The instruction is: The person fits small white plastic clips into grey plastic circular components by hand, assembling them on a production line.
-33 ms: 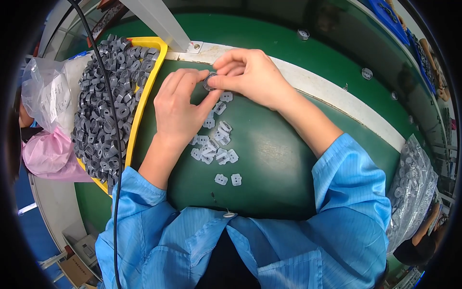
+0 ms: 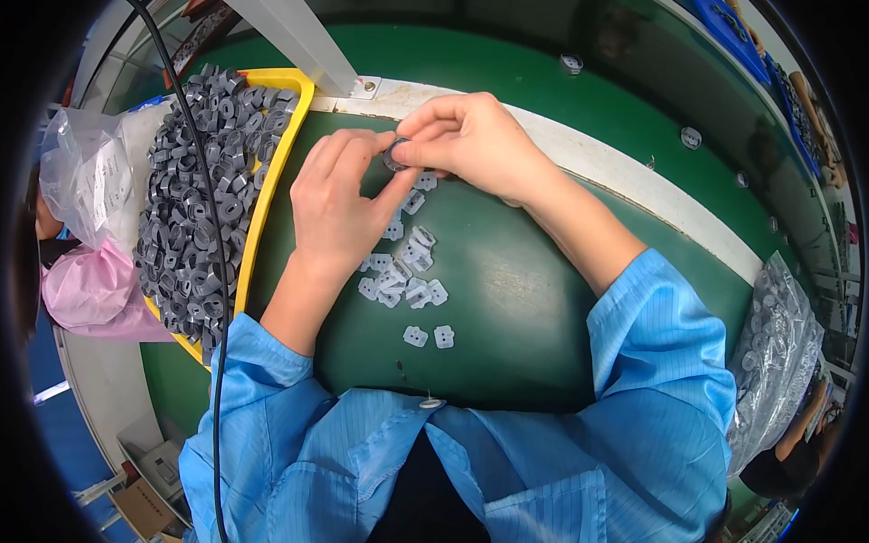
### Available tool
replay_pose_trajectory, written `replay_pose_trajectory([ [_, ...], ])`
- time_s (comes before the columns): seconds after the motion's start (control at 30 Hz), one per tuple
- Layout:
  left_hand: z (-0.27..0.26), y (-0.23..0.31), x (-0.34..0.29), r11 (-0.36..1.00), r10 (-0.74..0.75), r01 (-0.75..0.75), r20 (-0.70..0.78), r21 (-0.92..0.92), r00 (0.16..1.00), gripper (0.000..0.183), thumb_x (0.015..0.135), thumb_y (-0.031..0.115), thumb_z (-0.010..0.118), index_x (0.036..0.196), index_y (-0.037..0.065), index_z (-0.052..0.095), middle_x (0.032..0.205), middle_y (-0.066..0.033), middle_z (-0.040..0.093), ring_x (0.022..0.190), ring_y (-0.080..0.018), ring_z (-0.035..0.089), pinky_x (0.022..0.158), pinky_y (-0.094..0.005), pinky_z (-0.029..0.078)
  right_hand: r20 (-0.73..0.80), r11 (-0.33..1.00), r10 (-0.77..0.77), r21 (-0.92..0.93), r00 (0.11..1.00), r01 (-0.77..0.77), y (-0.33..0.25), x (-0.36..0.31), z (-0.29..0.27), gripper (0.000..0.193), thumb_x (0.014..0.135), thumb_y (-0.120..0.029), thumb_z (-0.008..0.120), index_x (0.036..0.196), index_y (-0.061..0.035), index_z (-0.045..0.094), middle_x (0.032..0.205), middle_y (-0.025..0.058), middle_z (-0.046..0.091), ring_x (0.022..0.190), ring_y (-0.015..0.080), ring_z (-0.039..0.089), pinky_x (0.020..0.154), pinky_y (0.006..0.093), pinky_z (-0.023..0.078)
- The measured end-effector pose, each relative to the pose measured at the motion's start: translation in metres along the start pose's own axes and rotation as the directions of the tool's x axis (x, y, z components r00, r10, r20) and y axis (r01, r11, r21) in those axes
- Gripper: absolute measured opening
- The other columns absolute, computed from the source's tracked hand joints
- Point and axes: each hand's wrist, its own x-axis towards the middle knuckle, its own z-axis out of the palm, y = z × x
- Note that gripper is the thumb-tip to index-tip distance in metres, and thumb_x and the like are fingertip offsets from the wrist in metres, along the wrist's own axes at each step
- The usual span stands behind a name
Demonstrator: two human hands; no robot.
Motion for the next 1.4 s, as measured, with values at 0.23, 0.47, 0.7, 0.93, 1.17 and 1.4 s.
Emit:
replay_pose_trajectory([
  [0.23, -0.007, -0.002, 0.003, 0.996, 0.093, -0.093, 0.028, -0.017, 0.995, 0.031, 0.066, 0.013, 0.076, 0.094, 0.009, 0.064, 0.085, -0.0001, 0.057, 0.074, -0.0178, 0.056, 0.056, -0.0301, 0.050, 0.149, 0.982, 0.157, 0.084, 0.976, -0.171, -0.007, 0.000, -0.013, 0.010, 0.080, -0.007, 0.070, 0.087, -0.0011, 0.065, 0.078, 0.0064, 0.069, 0.067, 0.0086, 0.063, 0.063, 0.0198, 0.050],
  [0.47, -0.013, -0.005, 0.006, 0.986, 0.132, -0.103, 0.230, -0.135, 0.964, 0.033, 0.063, 0.009, 0.079, 0.094, 0.006, 0.066, 0.088, -0.0046, 0.058, 0.078, -0.0226, 0.059, 0.065, -0.0322, 0.050, 0.089, 0.920, 0.058, -0.391, 0.994, -0.018, -0.016, -0.006, -0.003, 0.012, 0.076, 0.006, 0.063, 0.086, -0.0005, 0.063, 0.076, 0.0006, 0.063, 0.070, 0.0056, 0.059, 0.066, 0.0196, 0.049],
  [0.7, -0.009, 0.000, 0.009, 0.981, 0.073, -0.024, 0.248, -0.194, 0.966, 0.052, 0.068, 0.007, 0.075, 0.117, 0.006, 0.056, 0.108, -0.0112, 0.054, 0.097, -0.0302, 0.057, 0.080, -0.0356, 0.049, 0.215, 0.944, 0.066, 0.303, 0.974, -0.131, 0.008, 0.007, -0.016, 0.017, 0.073, -0.003, 0.064, 0.089, -0.0035, 0.060, 0.077, 0.0002, 0.059, 0.064, 0.0066, 0.052, 0.059, 0.0197, 0.043],
  [0.93, -0.014, -0.011, 0.002, 0.951, -0.039, 0.108, 0.236, -0.288, 0.971, 0.068, 0.071, 0.004, 0.070, 0.134, 0.008, 0.043, 0.123, -0.0142, 0.050, 0.113, -0.0342, 0.051, 0.098, -0.0370, 0.042, -0.268, 0.980, -0.088, -0.197, 0.959, 0.035, 0.005, 0.034, -0.090, 0.013, 0.073, -0.007, 0.064, 0.083, -0.0053, 0.057, 0.070, -0.0013, 0.055, 0.063, 0.0074, 0.049, 0.059, 0.0212, 0.040],
  [1.17, -0.014, -0.025, -0.001, 0.948, -0.030, 0.152, 0.394, -0.281, 0.919, 0.037, 0.075, 0.009, 0.073, 0.110, 0.004, 0.063, 0.106, -0.0125, 0.062, 0.100, -0.0285, 0.058, 0.087, -0.0342, 0.047, -0.316, 0.523, -0.585, -0.851, 0.747, 0.050, 0.009, 0.027, -0.100, 0.020, 0.076, -0.014, 0.067, 0.090, -0.0027, 0.060, 0.078, 0.0059, 0.060, 0.070, 0.0154, 0.057, 0.069, 0.0303, 0.048],
  [1.4, -0.009, -0.026, 0.001, 0.883, -0.251, 0.339, 0.285, -0.324, 0.925, 0.031, 0.080, 0.009, 0.070, 0.110, 0.005, 0.062, 0.094, -0.0094, 0.061, 0.080, -0.0192, 0.059, 0.071, -0.0278, 0.047, 0.079, 0.394, -0.228, -0.904, 0.970, 0.166, -0.002, -0.017, 0.011, 0.032, 0.075, -0.034, 0.073, 0.074, -0.0026, 0.063, 0.063, 0.0136, 0.063, 0.066, 0.0321, 0.064, 0.062, 0.0394, 0.051],
])
